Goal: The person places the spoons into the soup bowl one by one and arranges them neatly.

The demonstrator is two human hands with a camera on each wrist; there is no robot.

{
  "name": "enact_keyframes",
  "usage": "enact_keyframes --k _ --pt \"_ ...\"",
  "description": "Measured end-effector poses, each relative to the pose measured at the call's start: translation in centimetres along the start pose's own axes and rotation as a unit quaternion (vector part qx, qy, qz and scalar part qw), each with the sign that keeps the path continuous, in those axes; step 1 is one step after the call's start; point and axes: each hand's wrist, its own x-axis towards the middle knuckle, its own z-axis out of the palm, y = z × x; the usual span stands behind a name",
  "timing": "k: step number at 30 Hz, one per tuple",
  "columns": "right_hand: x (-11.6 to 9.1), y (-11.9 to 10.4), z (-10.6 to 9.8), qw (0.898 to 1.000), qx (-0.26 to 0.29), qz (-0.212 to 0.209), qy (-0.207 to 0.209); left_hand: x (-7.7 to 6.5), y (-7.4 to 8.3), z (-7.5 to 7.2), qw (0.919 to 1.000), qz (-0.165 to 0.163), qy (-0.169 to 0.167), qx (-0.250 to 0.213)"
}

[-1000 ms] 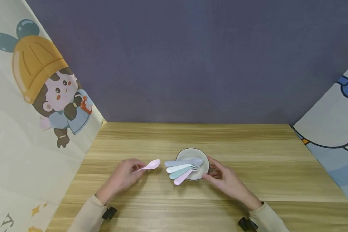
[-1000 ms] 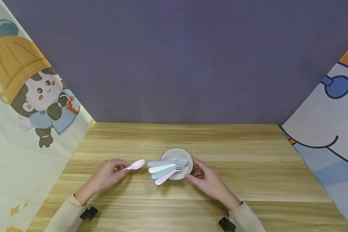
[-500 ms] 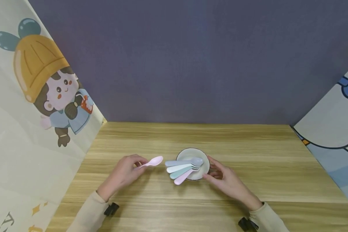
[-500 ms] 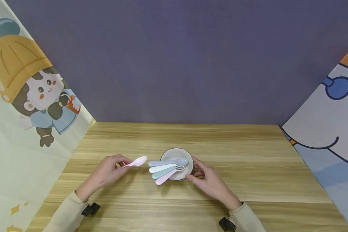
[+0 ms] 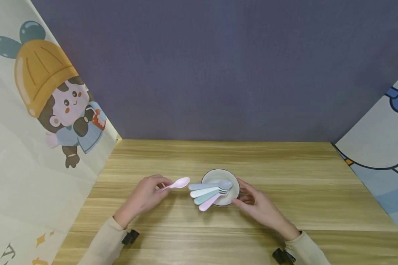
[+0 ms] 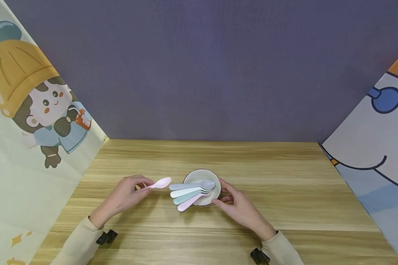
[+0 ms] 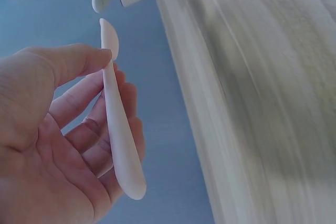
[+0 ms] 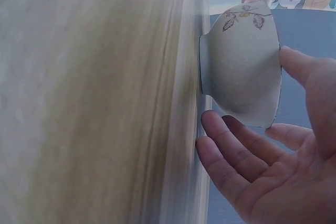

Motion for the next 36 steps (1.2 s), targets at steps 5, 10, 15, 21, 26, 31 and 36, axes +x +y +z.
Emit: enact_keyframes --k 5,10,15,21,26,31,36 --pt "0.0 -0.1 0.0 1.0 0.002 0.002 -0.002 0.3 0.4 -0.1 1.0 0.001 0.0 0.003" --pt "0.0 -0.1 -0.1 1.0 0.003 0.002 -0.003 0.6 0.7 -0.1 1.0 0.004 -0.002 0.004" --pt "0.0 -0.1 0.0 1.0 0.001 0.005 -0.002 0.8 1.0 -0.1 1.0 0.008 -0.003 0.003" --pt "0.1 0.0 0.0 1.0 -0.009 0.0 -0.001 1.2 1.3 0.0 0.9999 0.012 -0.007 0.002" --pt "0.1 0.0 0.0 1.0 -0.012 -0.001 -0.003 1.4 1.5 0.2 0.9998 0.012 -0.012 -0.003" --pt "0.1 0.0 0.0 1.0 -0.009 0.004 -0.004 1.7 1.8 0.4 0.9998 0.016 -0.011 -0.002" --pt "0.1 -0.1 0.0 1.0 -0.013 0.011 -0.003 1.9 2.2 0.6 0.9997 0.024 -0.009 -0.003"
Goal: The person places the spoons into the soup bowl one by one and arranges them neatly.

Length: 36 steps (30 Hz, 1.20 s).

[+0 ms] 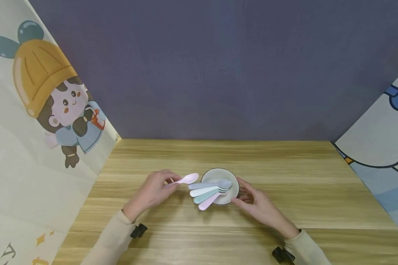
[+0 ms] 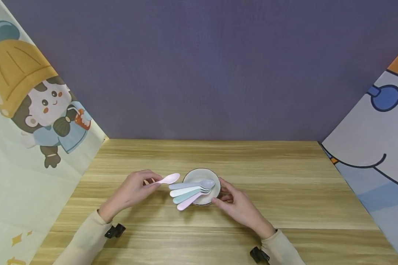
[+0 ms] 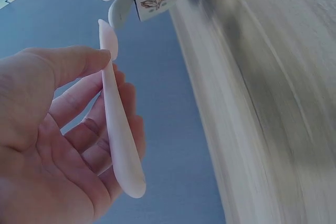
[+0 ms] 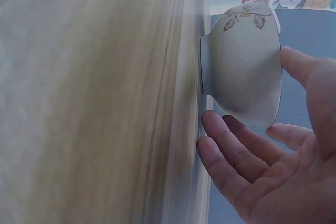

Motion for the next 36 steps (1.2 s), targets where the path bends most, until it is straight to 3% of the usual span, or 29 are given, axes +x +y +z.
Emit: enact_keyframes --k 16,36 --pt "0.0 0.2 0.1 1.0 0.011 -0.008 0.001 0.8 0.6 0.3 0.9995 0.033 -0.003 0.0" --pt "-0.1 0.0 0.0 1.0 0.006 -0.007 0.003 1.7 2.2 0.9 0.9993 0.02 -0.027 -0.018"
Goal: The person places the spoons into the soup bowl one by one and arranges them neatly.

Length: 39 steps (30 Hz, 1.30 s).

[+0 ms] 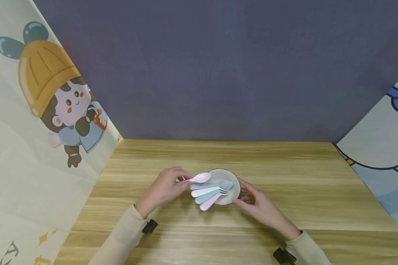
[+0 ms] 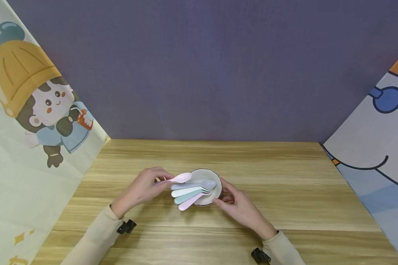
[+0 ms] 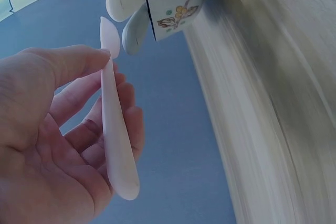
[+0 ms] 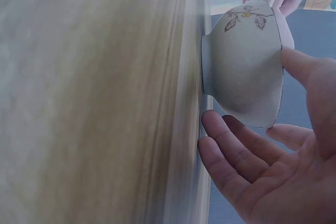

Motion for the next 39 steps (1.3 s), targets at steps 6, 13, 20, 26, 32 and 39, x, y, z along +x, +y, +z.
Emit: enact_keyframes --k 6,13,20,26,32,39 --pt "0.0 0.1 0.1 1.0 0.005 0.0 -0.002 0.4 0.5 0.2 1.0 0.0 -0.007 -0.002" --pt "-0.1 0.1 0.0 1.0 -0.001 0.004 0.0 0.9 0.7 0.3 0.9999 0.008 -0.014 0.002" --pt "-0.2 0.1 0.1 1.0 0.003 0.0 0.002 1.4 0.6 0.5 0.9991 0.024 -0.025 0.023" --pt "-0.2 0.2 0.1 1.0 0.004 -0.003 0.002 1.7 0.7 0.7 0.9989 0.035 -0.024 0.023" --pt "-0.1 0.2 0.1 1.0 -0.002 -0.001 0.0 2.0 0.9 1.1 0.9986 0.035 -0.035 0.016" --pt "0.0 0.1 0.0 1.0 0.005 -0.002 -0.004 2.6 1.4 1.4 0.9978 0.038 -0.046 0.03"
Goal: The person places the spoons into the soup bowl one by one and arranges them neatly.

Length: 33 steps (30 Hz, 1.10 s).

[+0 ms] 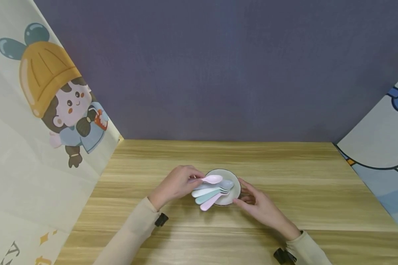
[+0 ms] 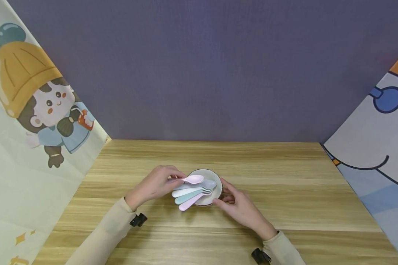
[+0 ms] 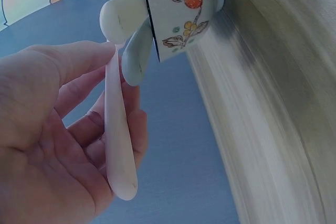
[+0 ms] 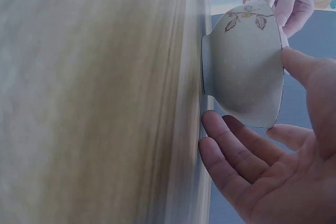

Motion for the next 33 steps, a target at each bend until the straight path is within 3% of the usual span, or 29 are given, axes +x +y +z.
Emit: enact_keyframes --k 13,33 --pt "0.0 0.0 0.0 1.0 -0.003 0.005 -0.003 1.0 0.5 0.4 0.9996 0.0 -0.013 0.025" --pt "0.0 -0.1 0.0 1.0 0.007 0.002 -0.002 2.3 1.1 1.5 0.9997 0.006 -0.024 0.01"
